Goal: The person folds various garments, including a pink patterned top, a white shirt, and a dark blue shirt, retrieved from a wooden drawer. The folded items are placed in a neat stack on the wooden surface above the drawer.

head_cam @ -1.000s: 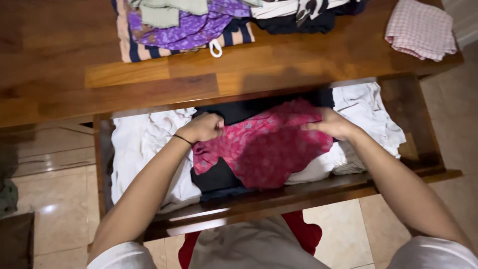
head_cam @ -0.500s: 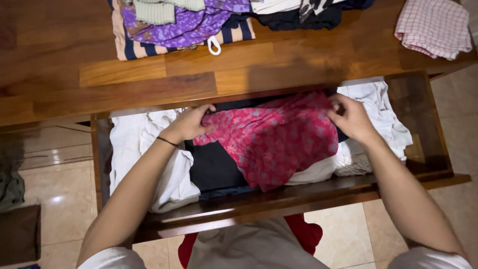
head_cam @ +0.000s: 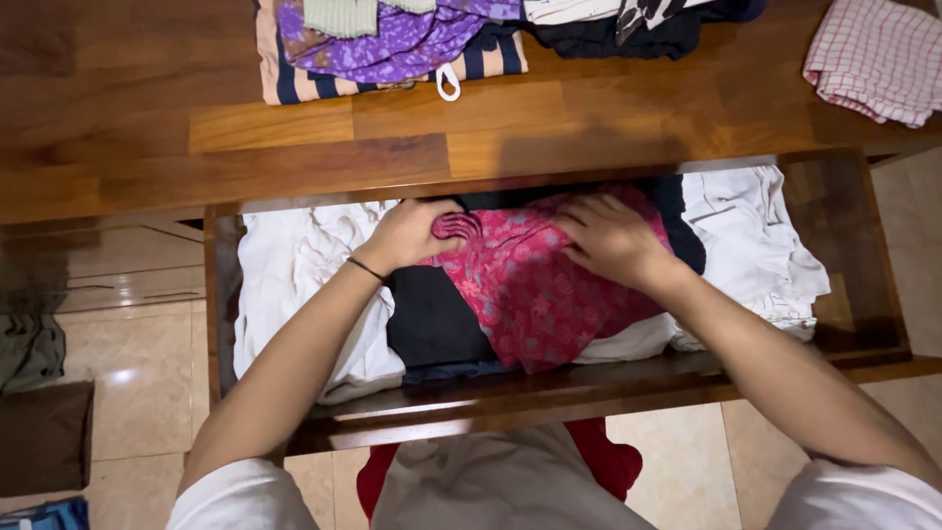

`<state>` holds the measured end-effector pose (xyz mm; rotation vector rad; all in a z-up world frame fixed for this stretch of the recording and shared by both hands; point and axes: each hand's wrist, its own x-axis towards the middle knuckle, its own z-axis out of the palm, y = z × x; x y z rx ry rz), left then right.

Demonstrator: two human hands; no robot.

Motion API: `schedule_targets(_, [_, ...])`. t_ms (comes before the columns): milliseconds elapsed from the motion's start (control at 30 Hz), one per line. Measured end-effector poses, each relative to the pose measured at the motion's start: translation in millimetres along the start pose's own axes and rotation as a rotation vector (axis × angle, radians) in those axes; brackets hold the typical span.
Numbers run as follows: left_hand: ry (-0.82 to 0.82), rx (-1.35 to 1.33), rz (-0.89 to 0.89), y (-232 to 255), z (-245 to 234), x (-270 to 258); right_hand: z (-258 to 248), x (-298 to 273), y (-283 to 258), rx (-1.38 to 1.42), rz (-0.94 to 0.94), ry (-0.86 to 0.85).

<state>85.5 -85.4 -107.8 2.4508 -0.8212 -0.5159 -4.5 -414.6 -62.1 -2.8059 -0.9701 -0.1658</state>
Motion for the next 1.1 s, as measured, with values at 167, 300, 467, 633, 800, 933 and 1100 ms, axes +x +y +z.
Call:
schedule_targets(167, [0.183,0.544,0.392,10,2,-9,9,2,1,-0.041,0.089,-0.07])
schedule_targets(300, [0.157,0.607,0.492,5,10,-7,10,1,1,-0.05,0.14,-0.041])
schedule_targets(467, [0.332,0.081,0.099,-9,34,6,10,-15,-7,-0.065,-0.054,0.083])
schedule_targets(633, [0.692,-0.315,0.148,-10,45,22,25,-23,-37,-0.042,-0.121,-0.079])
schedule_targets(800, [0.36,-0.466,-0.032,65,47,-5,40,-22,-16,0.359,0.083,-0.041])
schedule_targets(933, [0.408,-0.328,0.305,120,49,-36,29,-34,24,1.214,0.711,-0.141])
schedule_targets(1100, [0.055,-0.024,0.414,157,68,-41,-2,-62,45,0.902,0.96,0.053])
